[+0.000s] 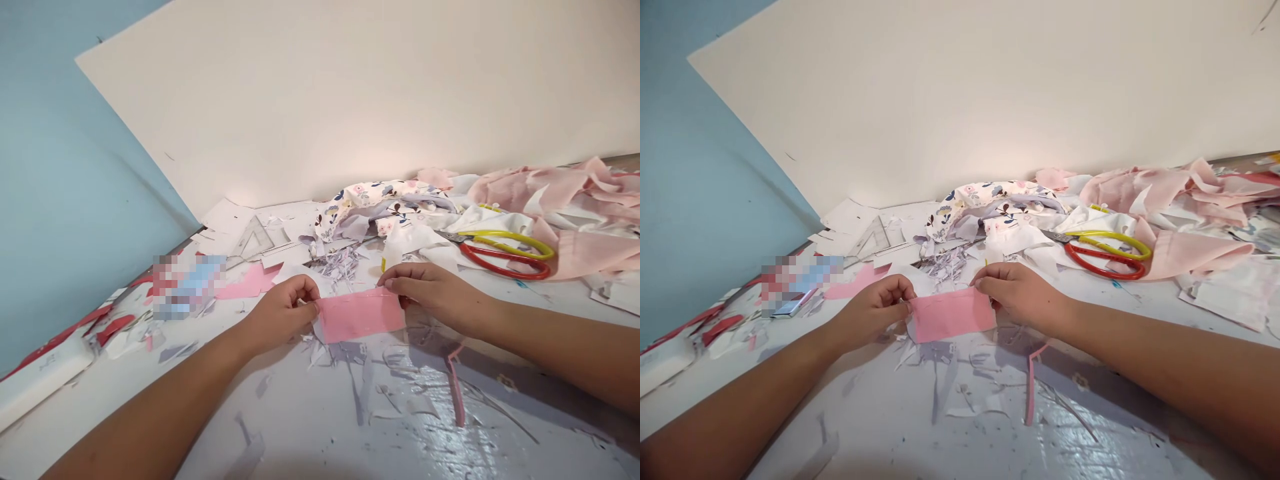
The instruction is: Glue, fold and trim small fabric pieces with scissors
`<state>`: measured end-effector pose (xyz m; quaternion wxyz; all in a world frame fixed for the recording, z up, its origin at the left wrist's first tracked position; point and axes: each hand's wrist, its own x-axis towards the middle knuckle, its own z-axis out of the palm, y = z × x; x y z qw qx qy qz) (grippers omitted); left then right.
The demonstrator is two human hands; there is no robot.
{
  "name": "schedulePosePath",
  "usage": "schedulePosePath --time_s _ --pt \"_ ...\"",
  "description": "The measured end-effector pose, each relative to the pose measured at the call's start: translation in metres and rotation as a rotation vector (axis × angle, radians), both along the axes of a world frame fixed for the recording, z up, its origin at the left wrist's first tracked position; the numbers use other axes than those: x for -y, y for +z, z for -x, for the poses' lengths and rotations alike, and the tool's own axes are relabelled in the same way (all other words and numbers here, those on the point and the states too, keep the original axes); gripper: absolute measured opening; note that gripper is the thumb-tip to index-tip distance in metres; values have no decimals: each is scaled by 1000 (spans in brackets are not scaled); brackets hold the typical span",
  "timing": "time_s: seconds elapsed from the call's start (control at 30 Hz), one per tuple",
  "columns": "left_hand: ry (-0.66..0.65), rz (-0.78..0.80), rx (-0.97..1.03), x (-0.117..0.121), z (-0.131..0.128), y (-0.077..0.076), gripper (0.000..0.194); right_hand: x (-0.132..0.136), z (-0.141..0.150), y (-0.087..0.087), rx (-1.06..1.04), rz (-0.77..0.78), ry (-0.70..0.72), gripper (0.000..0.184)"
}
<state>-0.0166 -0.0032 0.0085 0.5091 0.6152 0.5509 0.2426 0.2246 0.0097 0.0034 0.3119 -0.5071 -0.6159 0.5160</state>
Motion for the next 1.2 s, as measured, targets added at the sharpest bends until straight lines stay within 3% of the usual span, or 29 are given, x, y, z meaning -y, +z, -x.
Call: schedulePosePath --time_s 0.33,0.57,1.0,1.2 --pt "18 -81 -42 3 -1 2 12 -4 -1 -3 21 1 3 18" --pt "-29 -72 40 0 2 0 8 -6 -4 0 39 13 55 23" --pt "-13 -143 -91 0 1 1 8 -9 -5 -1 77 13 40 25" --pt "-34 -90 -8 -1 3 -1 10 -9 -3 -1 95 5 20 24"
